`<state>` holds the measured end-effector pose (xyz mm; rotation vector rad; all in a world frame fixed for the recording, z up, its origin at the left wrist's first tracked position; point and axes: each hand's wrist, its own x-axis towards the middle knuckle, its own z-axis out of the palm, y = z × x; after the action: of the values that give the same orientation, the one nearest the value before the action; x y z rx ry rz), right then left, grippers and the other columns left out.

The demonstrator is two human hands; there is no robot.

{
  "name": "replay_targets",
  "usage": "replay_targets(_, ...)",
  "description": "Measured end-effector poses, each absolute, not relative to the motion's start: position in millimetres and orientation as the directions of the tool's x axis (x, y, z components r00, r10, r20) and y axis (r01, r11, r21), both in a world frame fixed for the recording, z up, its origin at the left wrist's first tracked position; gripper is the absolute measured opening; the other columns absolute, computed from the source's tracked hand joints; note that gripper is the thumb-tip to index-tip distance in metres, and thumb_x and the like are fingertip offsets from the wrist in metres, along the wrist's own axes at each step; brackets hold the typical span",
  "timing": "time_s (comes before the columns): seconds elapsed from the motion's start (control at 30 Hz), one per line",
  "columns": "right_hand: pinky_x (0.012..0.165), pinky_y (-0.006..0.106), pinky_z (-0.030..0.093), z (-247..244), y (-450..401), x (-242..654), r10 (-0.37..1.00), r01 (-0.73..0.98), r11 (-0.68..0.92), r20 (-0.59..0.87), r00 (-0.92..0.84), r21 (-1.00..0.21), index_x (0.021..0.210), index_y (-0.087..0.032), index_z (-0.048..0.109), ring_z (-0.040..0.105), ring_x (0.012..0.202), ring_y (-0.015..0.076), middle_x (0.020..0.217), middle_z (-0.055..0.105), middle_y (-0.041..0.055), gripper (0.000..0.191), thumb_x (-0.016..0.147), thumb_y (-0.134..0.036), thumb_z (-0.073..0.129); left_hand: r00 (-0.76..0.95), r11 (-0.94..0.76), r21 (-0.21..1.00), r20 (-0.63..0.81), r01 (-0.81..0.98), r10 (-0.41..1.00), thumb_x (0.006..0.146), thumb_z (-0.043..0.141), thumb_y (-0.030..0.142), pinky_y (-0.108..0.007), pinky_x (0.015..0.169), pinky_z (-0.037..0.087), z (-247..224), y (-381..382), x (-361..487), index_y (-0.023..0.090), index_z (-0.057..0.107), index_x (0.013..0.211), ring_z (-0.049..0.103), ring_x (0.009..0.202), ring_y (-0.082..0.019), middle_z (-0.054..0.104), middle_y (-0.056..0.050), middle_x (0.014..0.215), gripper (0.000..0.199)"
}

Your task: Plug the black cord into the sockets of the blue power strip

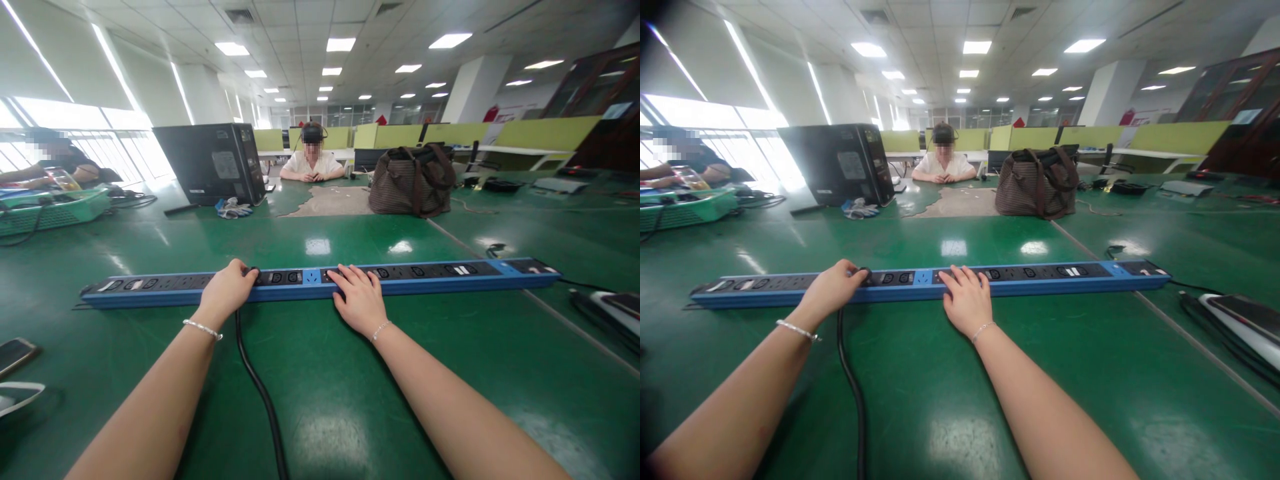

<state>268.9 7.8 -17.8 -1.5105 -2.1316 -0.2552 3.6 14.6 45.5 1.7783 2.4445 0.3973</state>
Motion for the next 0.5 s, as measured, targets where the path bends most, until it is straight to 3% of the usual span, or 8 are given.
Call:
replay_targets(0.23, 0.103, 0.045, 0.020, -17, 8, 269, 0.832, 0.925, 0.358, 0.493, -0.255, -0.126, 0.125, -0.034, 0.052, 0.036, 0.125, 0.0207, 0.136, 0.048, -0.0003, 0.042, 0.083, -0.030, 0.047, -0.308, 0.292, 0.174, 0.071, 0.940, 0.949, 0.082, 0.032, 0.048, -0.040, 0.071, 0.046, 46, 9, 19, 0.018, 0.051, 0.102, 0.062, 0.090, -0.033, 0.067, -0.016, 0.096, 0.040)
replay_targets(0.5, 0.103, 0.046, 0.019, -17, 7, 268, 0.838, 0.926, 0.353, 0.486, -0.250, -0.133, 0.125, -0.033, 0.052, 0.036, 0.125, 0.0218, 0.136, 0.047, 0.0003, 0.043, 0.083, -0.030, 0.046, -0.336, 0.321, 0.177, 0.062, 0.930, 0.940, 0.082, 0.033, 0.049, -0.041, 0.071, 0.046, 46, 7, 23, 0.017, 0.050, 0.104, 0.063, 0.091, -0.032, 0.066, -0.018, 0.100, 0.043)
